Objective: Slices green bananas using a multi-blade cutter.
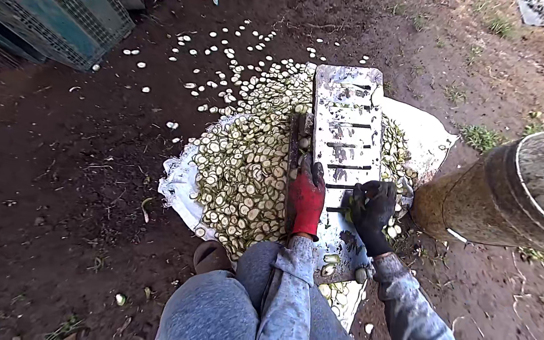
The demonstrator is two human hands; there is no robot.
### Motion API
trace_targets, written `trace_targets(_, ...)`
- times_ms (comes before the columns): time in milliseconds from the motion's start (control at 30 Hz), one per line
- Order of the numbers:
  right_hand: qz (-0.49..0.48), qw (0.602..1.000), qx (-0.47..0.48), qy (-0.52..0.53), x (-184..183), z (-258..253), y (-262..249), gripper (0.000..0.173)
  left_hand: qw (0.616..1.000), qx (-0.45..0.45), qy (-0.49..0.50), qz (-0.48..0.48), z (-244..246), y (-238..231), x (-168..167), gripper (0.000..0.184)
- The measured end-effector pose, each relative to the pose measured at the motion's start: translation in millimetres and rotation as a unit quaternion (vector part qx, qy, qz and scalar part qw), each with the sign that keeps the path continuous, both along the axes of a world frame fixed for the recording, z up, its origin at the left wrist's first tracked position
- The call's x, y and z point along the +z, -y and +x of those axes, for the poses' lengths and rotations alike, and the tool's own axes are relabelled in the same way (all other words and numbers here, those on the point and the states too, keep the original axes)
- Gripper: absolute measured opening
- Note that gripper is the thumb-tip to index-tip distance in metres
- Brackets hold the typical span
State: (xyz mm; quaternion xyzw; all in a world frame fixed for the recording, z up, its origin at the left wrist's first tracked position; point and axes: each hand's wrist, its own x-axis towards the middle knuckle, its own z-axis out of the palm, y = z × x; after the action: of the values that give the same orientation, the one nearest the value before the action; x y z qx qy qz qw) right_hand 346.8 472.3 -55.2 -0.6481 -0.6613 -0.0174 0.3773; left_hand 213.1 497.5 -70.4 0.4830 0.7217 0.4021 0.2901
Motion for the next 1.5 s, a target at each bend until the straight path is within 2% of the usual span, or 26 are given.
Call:
trace_targets(67, -0.044, 0.998, 0.006, 0.041, 23.2, -17.5, -63.4, 0.022, 1.0, 0.003, -0.01, 0.003, 0.3, -0.6, -2.6, 0.049)
trace_targets(167, -0.072, 0.993, -0.038, 0.09, 46.3, -48.9, -168.8, 0.031, 1.0, 0.002, -0.026, 0.009, -5.1, -3.0, -8.6, 0.049)
trace_targets(233, -0.097, 0.991, -0.036, 0.085, 55.3, -53.7, -200.2, 0.032, 1.0, 0.001, -0.02, 0.021, -7.9, -3.2, -10.1, 0.048)
trace_targets(300, -0.13, 0.99, 0.012, 0.045, 60.0, -40.9, -186.1, 0.036, 1.0, 0.002, -0.006, 0.03, -7.6, -0.7, -9.8, 0.047)
trace_targets(367, -0.129, 0.99, 0.049, 0.027, 49.8, -22.7, -133.9, 0.045, 1.0, 0.0, 0.011, 0.027, -8.7, -0.3, -5.0, 0.048)
trace_targets(433, -0.091, 0.994, 0.062, 0.018, 23.2, -4.5, -62.8, 0.045, 1.0, 0.001, 0.018, 0.024, -6.5, 1.5, -2.7, 0.048)
trace_targets(500, 0.002, 0.997, 0.07, 0.019, 0.3, 1.0, -33.2, 0.04, 0.999, 0.005, 0.016, 0.028, -4.7, 0.3, -2.6, 0.048)
trace_targets(567, 0.03, 0.993, 0.102, 0.052, 2.0, -3.8, -49.3, 0.038, 1.0, 0.005, 0.0, 0.018, -3.5, 2.7, -6.1, 0.049)
trace_targets(633, 0.023, 0.991, 0.097, 0.095, 18.0, -19.5, -94.7, 0.042, 1.0, 0.007, -0.002, 0.02, -2.7, 1.4, -6.5, 0.049)
trace_targets(800, -0.072, 0.987, 0.045, 0.133, 50.3, -51.4, -204.0, 0.047, 1.0, 0.009, 0.001, 0.027, -5.8, -3.9, -6.9, 0.049)
trace_targets(900, -0.124, 0.984, 0.077, 0.099, 59.2, -46.4, -213.6, 0.046, 1.0, 0.007, -0.004, 0.029, -6.9, -3.2, -8.7, 0.048)
trace_targets(1033, -0.045, 0.986, 0.122, 0.105, 49.5, -39.3, -208.5, 0.048, 1.0, 0.013, -0.004, 0.017, -3.8, -6.1, -7.4, 0.047)
trace_targets(1167, -0.076, 0.981, 0.096, 0.15, 66.3, -55.3, -269.8, 0.054, 1.0, 0.004, 0.005, -0.013, -8.9, -7.4, 0.2, 0.049)
trace_targets(1233, -0.097, 0.987, 0.054, 0.114, 72.0, -63.0, -283.7, 0.054, 1.0, 0.002, 0.015, -0.014, -9.8, -7.7, 1.0, 0.049)
trace_targets(1333, -0.054, 0.996, -0.021, -0.066, 77.7, -50.4, -289.6, 0.047, 1.0, 0.01, 0.013, -0.005, -4.9, -7.6, 0.1, 0.049)
trace_targets(1433, 0.01, 0.961, -0.105, -0.256, 104.8, -22.6, -300.3, 0.041, 1.0, 0.01, 0.006, -0.009, -3.7, -5.1, 4.4, 0.049)
trace_targets(1500, 0.084, 0.933, -0.088, -0.339, 129.4, -12.8, -298.6, 0.038, 1.0, 0.004, 0.006, -0.016, -7.4, -5.4, 6.7, 0.048)
